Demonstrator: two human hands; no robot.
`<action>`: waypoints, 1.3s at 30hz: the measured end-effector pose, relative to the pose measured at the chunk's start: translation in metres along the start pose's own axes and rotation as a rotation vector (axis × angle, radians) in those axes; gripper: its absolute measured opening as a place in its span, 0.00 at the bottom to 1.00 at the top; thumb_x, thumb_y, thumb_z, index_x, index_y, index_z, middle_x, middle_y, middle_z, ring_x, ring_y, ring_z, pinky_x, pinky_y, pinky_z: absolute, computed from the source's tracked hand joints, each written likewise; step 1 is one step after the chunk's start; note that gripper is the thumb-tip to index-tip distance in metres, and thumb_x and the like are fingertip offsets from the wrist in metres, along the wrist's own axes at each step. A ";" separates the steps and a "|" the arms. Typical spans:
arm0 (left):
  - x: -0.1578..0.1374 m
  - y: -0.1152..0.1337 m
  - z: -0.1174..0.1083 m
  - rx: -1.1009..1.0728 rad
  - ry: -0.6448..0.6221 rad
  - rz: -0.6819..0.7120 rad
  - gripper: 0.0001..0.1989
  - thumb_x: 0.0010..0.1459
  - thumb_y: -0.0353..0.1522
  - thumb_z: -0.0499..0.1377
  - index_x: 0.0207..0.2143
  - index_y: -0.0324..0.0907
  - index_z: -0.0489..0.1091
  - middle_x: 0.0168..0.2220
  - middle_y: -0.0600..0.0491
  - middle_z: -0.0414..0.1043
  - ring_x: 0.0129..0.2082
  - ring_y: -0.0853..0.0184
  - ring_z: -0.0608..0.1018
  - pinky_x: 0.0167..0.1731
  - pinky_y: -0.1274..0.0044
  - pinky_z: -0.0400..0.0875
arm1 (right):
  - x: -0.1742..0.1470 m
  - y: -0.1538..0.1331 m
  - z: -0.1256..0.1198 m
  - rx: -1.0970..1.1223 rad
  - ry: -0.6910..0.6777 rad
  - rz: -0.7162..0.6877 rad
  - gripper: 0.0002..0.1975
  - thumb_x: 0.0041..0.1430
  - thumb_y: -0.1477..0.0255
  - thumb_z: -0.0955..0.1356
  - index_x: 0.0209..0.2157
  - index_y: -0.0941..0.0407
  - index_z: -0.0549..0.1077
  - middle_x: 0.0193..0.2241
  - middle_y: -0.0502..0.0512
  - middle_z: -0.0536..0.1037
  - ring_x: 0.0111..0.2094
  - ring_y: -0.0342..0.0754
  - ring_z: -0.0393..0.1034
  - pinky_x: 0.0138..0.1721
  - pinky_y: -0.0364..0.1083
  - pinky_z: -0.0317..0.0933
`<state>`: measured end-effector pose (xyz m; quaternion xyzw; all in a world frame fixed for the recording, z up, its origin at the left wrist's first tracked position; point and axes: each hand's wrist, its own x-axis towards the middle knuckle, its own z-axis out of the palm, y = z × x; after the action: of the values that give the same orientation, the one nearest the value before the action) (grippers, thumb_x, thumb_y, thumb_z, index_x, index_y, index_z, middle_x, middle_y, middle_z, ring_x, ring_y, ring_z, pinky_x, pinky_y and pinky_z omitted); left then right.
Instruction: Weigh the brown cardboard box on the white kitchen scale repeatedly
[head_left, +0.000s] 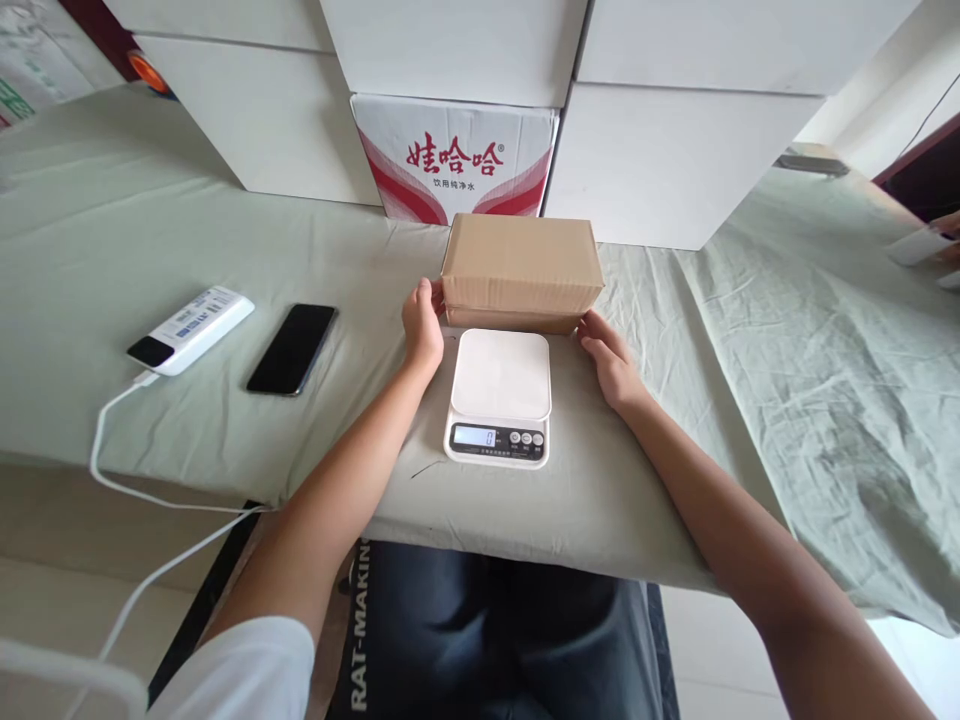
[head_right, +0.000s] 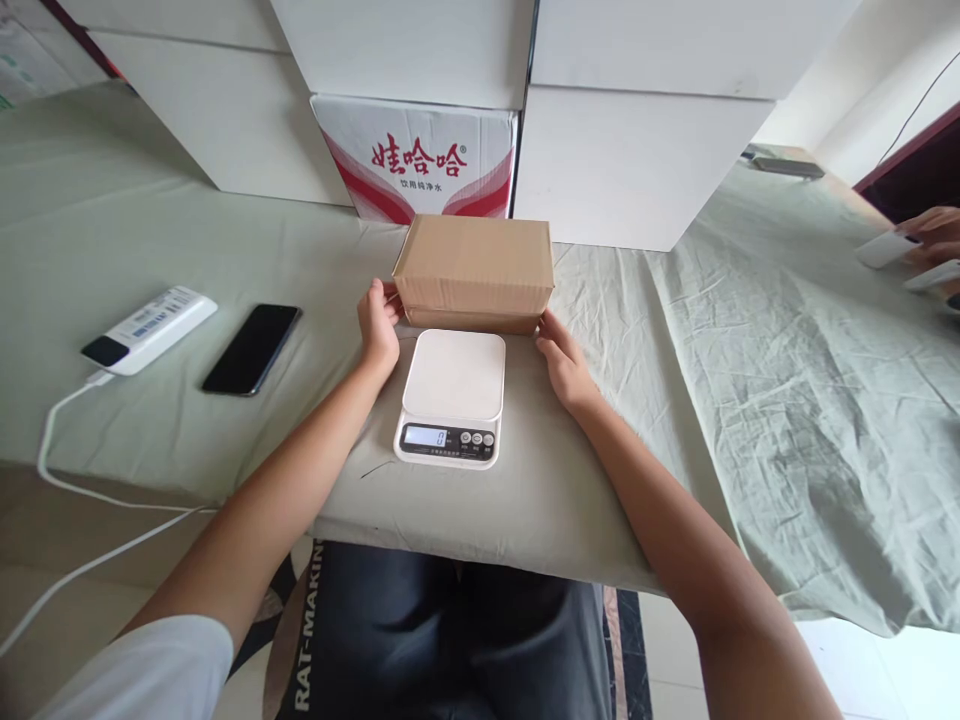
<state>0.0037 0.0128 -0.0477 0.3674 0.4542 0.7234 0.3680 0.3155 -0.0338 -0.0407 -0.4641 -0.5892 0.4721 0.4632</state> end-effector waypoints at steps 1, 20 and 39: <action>0.001 -0.001 0.000 0.003 0.017 -0.005 0.31 0.69 0.61 0.59 0.39 0.42 0.79 0.42 0.43 0.87 0.50 0.55 0.90 0.47 0.71 0.85 | -0.001 -0.002 0.001 -0.008 0.004 0.005 0.36 0.61 0.59 0.72 0.71 0.41 0.73 0.77 0.43 0.71 0.82 0.62 0.58 0.86 0.67 0.47; 0.022 0.000 -0.028 0.119 0.209 0.119 0.32 0.71 0.64 0.51 0.47 0.48 0.75 0.51 0.44 0.83 0.55 0.60 0.86 0.52 0.72 0.80 | -0.011 0.004 -0.010 -0.070 0.528 -0.210 0.19 0.63 0.60 0.66 0.55 0.42 0.72 0.61 0.54 0.74 0.66 0.60 0.73 0.71 0.66 0.68; 0.005 0.009 -0.012 0.021 0.103 -0.016 0.31 0.69 0.58 0.58 0.50 0.43 0.84 0.57 0.40 0.88 0.57 0.54 0.90 0.53 0.70 0.85 | -0.010 -0.001 -0.008 0.048 0.205 -0.152 0.31 0.64 0.44 0.69 0.65 0.39 0.73 0.74 0.53 0.74 0.79 0.65 0.65 0.80 0.71 0.59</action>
<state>-0.0108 0.0102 -0.0423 0.3298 0.4829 0.7337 0.3460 0.3244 -0.0426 -0.0402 -0.4528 -0.5607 0.3998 0.5663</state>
